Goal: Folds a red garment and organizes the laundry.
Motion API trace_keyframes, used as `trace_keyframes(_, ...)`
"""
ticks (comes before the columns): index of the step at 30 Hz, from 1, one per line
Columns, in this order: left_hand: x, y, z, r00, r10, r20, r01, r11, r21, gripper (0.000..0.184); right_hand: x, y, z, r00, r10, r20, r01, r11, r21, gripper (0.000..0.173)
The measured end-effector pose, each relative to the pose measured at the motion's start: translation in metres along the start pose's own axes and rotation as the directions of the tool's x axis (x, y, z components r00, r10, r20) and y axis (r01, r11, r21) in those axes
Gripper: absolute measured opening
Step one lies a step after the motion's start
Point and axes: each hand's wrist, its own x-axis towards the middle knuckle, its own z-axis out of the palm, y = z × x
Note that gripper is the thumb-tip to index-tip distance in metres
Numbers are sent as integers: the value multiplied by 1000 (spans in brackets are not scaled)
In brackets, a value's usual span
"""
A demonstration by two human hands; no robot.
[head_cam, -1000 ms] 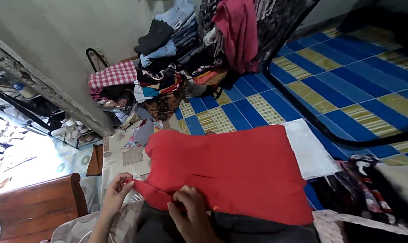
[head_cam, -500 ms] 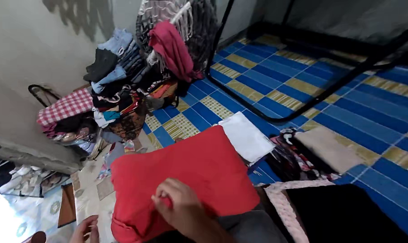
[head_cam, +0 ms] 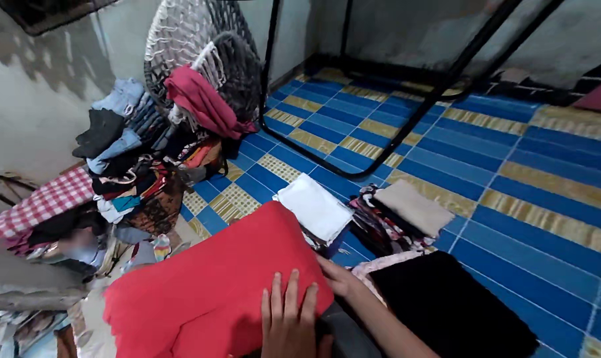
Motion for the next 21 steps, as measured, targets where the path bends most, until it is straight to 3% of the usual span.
trace_keyframes(4,2,-2,-8,999,-32,39,31,999,26,65,-17,-22,-6,977,-179,-118,179,984,-9,24)
trace_keyframes(6,-2,-1,-12,998,-52,27,52,998,-18,59,-38,-46,-3,944,-266,-194,242,960,-139,22)
trace_keyframes(9,2,8,-11,999,-26,-39,22,994,-105,50,-69,-80,3,912,-378,-157,307,886,-347,19)
trace_keyframes(12,26,24,-7,994,20,-106,-33,992,-118,51,-91,-105,16,910,-407,-79,330,826,-456,24)
trace_keyframes(17,75,34,17,987,15,-161,-26,997,-72,65,-101,-120,29,897,-434,-87,333,790,-515,28)
trace_keyframes(21,115,29,11,983,-41,-181,14,989,-150,49,-101,-120,25,877,-459,-145,328,790,-519,37)
